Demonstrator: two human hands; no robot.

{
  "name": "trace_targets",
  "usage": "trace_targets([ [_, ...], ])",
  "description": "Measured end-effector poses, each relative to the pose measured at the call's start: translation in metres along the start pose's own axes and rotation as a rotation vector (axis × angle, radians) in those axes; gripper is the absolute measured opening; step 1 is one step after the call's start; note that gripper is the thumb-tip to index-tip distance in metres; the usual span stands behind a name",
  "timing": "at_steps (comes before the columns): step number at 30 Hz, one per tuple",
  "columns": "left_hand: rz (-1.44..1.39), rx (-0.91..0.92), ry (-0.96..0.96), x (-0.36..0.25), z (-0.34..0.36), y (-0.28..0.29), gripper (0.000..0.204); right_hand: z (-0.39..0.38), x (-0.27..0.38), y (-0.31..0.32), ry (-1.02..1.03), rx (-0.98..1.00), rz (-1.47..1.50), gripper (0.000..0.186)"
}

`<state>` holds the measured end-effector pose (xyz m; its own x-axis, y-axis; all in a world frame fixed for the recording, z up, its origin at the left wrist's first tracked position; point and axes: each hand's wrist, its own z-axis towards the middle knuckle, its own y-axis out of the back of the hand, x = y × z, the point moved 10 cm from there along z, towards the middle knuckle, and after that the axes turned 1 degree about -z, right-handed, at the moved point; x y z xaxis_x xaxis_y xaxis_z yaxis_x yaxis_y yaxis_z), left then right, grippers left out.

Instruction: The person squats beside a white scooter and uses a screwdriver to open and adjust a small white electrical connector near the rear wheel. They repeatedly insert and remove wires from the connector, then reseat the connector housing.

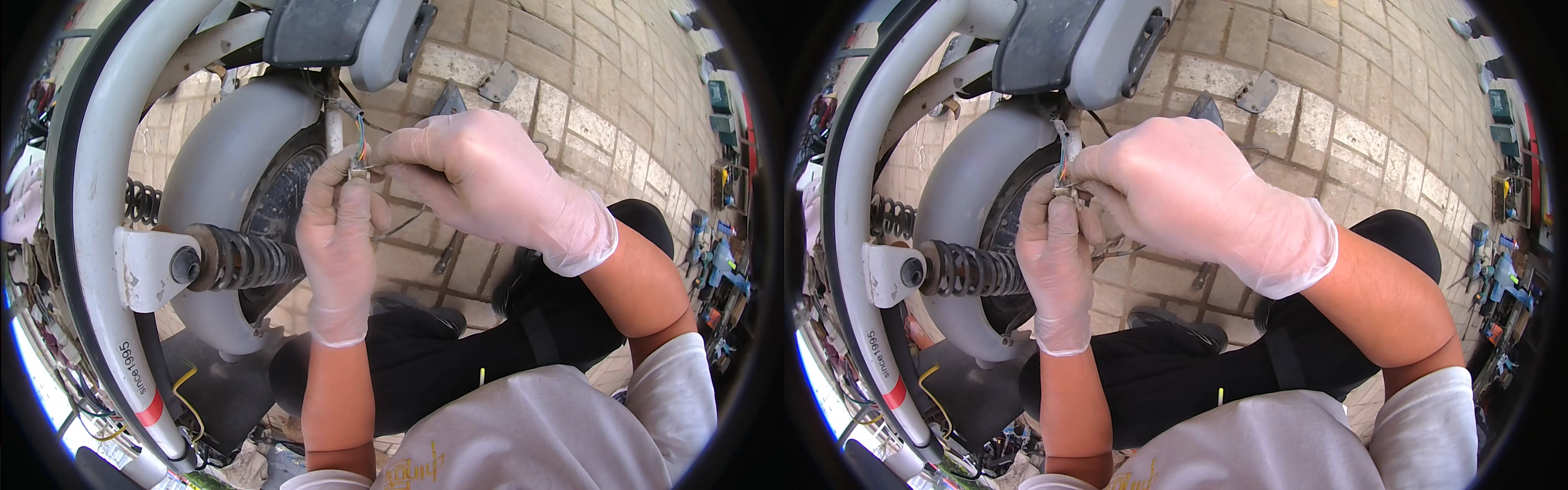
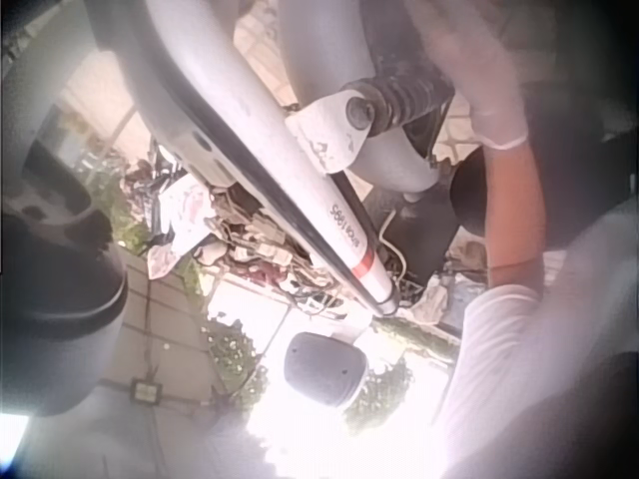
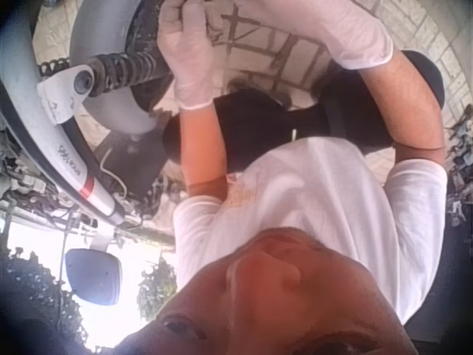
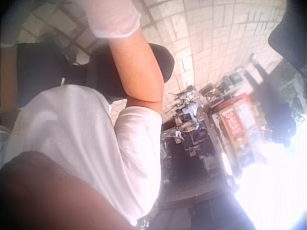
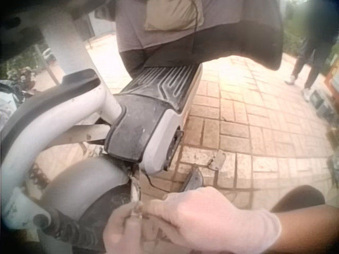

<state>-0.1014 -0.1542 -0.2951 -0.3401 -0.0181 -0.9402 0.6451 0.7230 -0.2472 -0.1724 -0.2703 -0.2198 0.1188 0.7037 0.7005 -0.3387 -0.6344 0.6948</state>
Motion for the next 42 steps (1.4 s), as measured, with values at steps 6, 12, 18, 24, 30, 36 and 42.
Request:
trace_targets([
  [6,0.04,0.008,-0.023,-0.002,-0.001,-0.001,0.028,0.0,-0.007,-0.004,-0.095,-0.008,0.162,0.019],
  [12,0.188,-0.028,-0.014,-0.005,-0.004,0.001,0.029,-0.001,-0.008,-0.005,-0.151,0.016,0.168,0.018],
  [18,0.227,-0.029,-0.067,-0.01,-0.005,0.0,0.028,0.001,-0.003,-0.005,-0.145,0.027,0.156,0.017],
  [24,0.184,-0.08,-0.078,-0.01,-0.006,-0.001,0.027,-0.006,-0.015,-0.016,-0.364,0.009,0.476,0.019],
  [30,0.104,-0.132,-0.035,-0.007,-0.007,-0.005,0.029,-0.015,-0.023,-0.029,-0.49,-0.04,0.686,0.021],
  [36,0.085,-0.182,-0.062,-0.007,-0.008,-0.01,0.03,-0.022,-0.031,-0.045,-0.586,-0.105,0.926,0.02],
  [42,-0.303,0.056,-0.035,-0.007,0.005,-0.019,0.036,-0.014,-0.028,-0.037,-0.497,0.022,0.978,0.02],
])
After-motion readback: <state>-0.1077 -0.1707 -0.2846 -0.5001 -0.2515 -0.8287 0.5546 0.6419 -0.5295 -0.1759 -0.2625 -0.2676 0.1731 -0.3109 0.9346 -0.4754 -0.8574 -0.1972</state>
